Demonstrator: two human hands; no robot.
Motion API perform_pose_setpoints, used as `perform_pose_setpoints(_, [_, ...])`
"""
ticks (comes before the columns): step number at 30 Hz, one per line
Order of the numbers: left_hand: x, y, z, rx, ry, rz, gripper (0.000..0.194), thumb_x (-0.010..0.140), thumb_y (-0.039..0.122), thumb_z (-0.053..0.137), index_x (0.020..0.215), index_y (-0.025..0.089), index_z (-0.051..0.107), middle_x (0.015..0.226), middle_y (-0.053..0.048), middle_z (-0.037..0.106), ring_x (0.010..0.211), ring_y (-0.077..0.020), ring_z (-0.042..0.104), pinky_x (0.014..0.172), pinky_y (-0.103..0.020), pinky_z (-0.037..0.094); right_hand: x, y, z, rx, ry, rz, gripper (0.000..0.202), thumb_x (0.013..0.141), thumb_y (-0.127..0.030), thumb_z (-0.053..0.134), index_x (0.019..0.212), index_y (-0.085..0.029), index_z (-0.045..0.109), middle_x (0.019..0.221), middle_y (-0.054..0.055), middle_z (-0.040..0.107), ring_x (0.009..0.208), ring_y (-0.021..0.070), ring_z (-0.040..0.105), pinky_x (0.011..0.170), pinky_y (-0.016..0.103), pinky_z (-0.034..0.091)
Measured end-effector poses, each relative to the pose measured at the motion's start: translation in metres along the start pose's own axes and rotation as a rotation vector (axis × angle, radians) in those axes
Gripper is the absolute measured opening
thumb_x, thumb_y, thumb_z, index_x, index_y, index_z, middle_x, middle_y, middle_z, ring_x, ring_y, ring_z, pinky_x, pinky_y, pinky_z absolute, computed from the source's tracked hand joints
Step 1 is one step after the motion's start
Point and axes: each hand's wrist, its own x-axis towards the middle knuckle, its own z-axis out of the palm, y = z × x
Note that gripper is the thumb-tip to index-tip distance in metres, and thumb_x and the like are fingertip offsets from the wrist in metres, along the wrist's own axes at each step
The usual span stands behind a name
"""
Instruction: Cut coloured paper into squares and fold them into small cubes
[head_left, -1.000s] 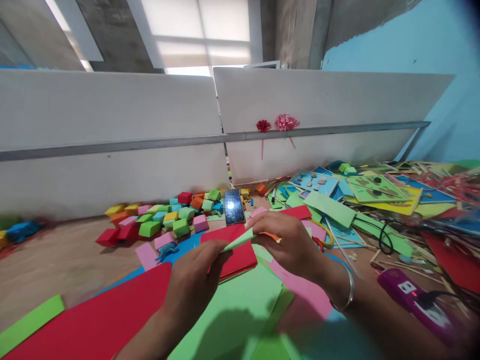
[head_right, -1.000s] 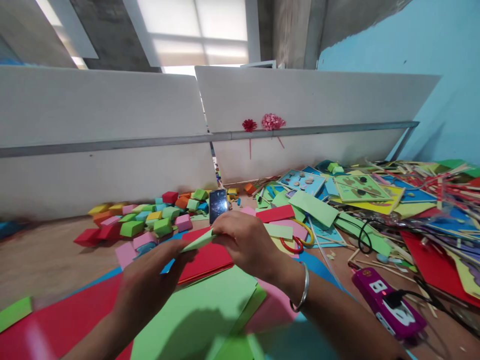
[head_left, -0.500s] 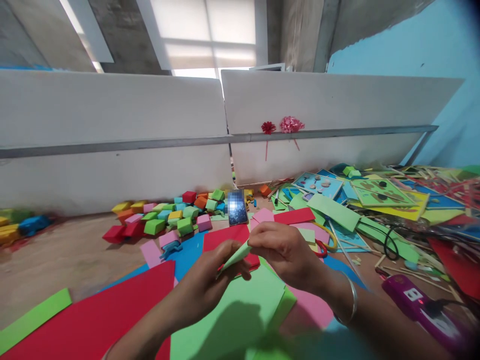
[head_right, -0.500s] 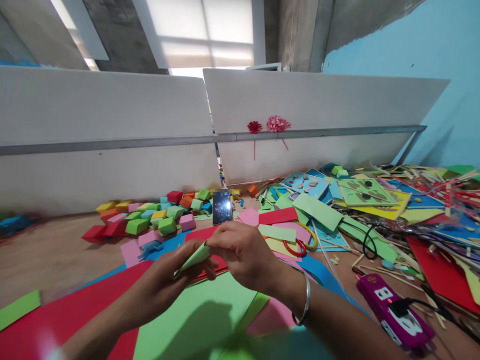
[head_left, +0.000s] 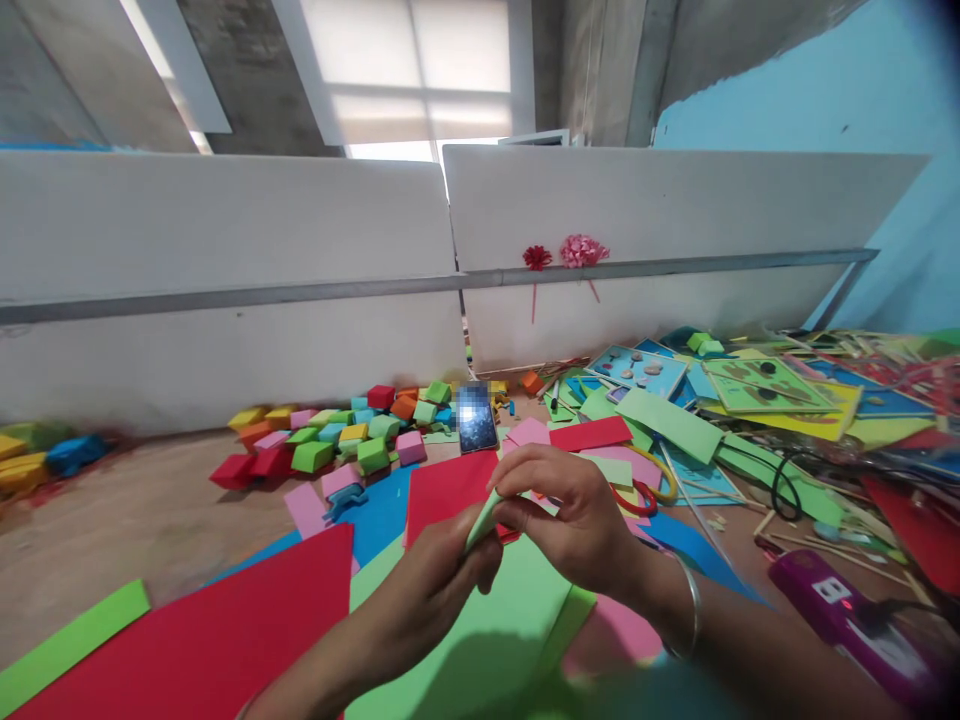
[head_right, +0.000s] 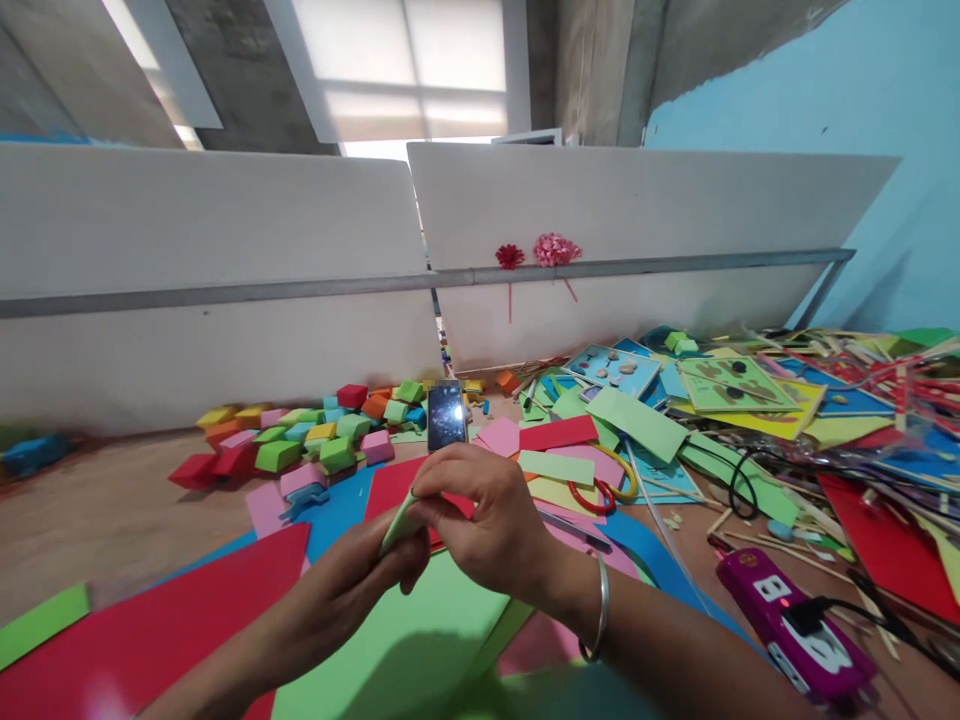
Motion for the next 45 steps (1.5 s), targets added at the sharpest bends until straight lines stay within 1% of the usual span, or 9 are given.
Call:
perform_pose_setpoints(5, [-0.005,-0.008,0.009,-0.091,0.062,-0.074,0.048,0.100,0.056,0.029,0.071,0.022,0.044,0.065,0.003,0.046,0.060,-0.0135,0.041,0.057,-0.026,0.035,-0.001,-0.002,0.001,0.021,0.020,-0.021,0.013,0.081,-0.008,0.066,0.075,-0.019,0.066,0.078,0.002,0.070,0.075,0.0138,0.066,0.071,0.026,0.056])
perform_pose_setpoints(11, [-0.007,-0.010,0.014,-0.240,-0.017,-0.168,0.052,0.099,0.061,0.031,0.070,0.020,0.047,0.064,0.002,0.046,0.058,-0.0122,0.038,0.053,-0.025,0.033,-0.007,-0.004,0.003,0.020,0.088,0.089,0.016,0.074,-0.009,0.070,0.081,-0.021,0.062,0.074,-0.002,0.066,0.068,0.0112,0.062,0.063,0.023,0.053])
perform_pose_setpoints(14, [-0.004,-0.008,0.014,-0.246,-0.015,-0.162,0.056,0.096,0.066,0.035,0.072,0.019,0.054,0.067,-0.001,0.055,0.060,-0.0131,0.047,0.057,-0.025,0.041,-0.009,-0.003,0.004,0.098,0.066,0.101,0.027,0.076,-0.006,0.063,0.097,-0.023,0.065,0.077,-0.003,0.065,0.070,0.0117,0.062,0.063,0.025,0.054])
perform_pose_setpoints(20, [0.002,-0.004,0.015,-0.225,0.164,-0.139,0.058,0.088,0.071,0.048,0.081,0.017,0.070,0.076,-0.008,0.074,0.071,-0.0198,0.066,0.069,-0.029,0.052,-0.001,-0.005,-0.003,0.168,0.049,0.146,0.037,0.079,-0.008,0.059,0.112,-0.024,0.068,0.074,-0.004,0.060,0.068,0.0101,0.058,0.066,0.025,0.053])
perform_pose_setpoints(25, [0.000,0.002,0.016,-0.305,0.130,-0.173,0.058,0.086,0.071,0.052,0.073,0.017,0.068,0.066,-0.008,0.074,0.062,-0.0188,0.067,0.062,-0.029,0.053,0.005,-0.008,-0.007,0.139,-0.069,0.353,0.004,0.075,-0.015,0.068,0.076,-0.018,0.071,0.071,0.000,0.063,0.066,0.0115,0.059,0.058,0.024,0.050])
perform_pose_setpoints(27, [0.000,0.004,0.015,-0.387,0.073,-0.207,0.057,0.084,0.071,0.055,0.078,0.016,0.068,0.067,-0.009,0.075,0.062,-0.0190,0.068,0.062,-0.029,0.054,0.005,-0.007,-0.007,0.203,-0.056,0.407,0.010,0.074,-0.016,0.068,0.064,-0.017,0.067,0.067,-0.001,0.061,0.060,0.0105,0.057,0.053,0.023,0.049])
perform_pose_setpoints(32, [-0.001,0.004,0.010,-0.676,-0.089,-0.369,0.055,0.078,0.066,0.069,0.095,0.014,0.066,0.076,-0.010,0.078,0.066,-0.0205,0.072,0.064,-0.032,0.055,0.006,-0.002,-0.003,0.440,0.011,0.548,0.010,0.071,-0.023,0.072,0.065,-0.017,0.067,0.063,-0.002,0.059,0.051,0.0089,0.053,0.045,0.022,0.045])
perform_pose_setpoints(37, [-0.002,0.004,0.011,-0.778,-0.023,-0.428,0.053,0.075,0.063,0.073,0.092,0.014,0.066,0.079,-0.010,0.077,0.067,-0.0182,0.072,0.065,-0.029,0.054,0.004,-0.001,0.005,0.602,-0.036,0.744,0.015,0.062,-0.020,0.077,0.063,-0.016,0.063,0.052,-0.006,0.056,0.045,0.0071,0.050,0.043,0.020,0.041])
perform_pose_setpoints(45, [0.000,0.003,0.020,-0.803,-0.036,-0.415,0.055,0.073,0.065,0.074,0.090,0.013,0.065,0.076,-0.009,0.076,0.064,-0.0167,0.071,0.063,-0.027,0.054,0.002,0.005,0.009,0.554,-0.010,0.794,0.027,0.054,-0.029,0.086,0.057,-0.015,0.064,0.045,-0.005,0.056,0.037,0.0072,0.046,0.036,0.020,0.034])
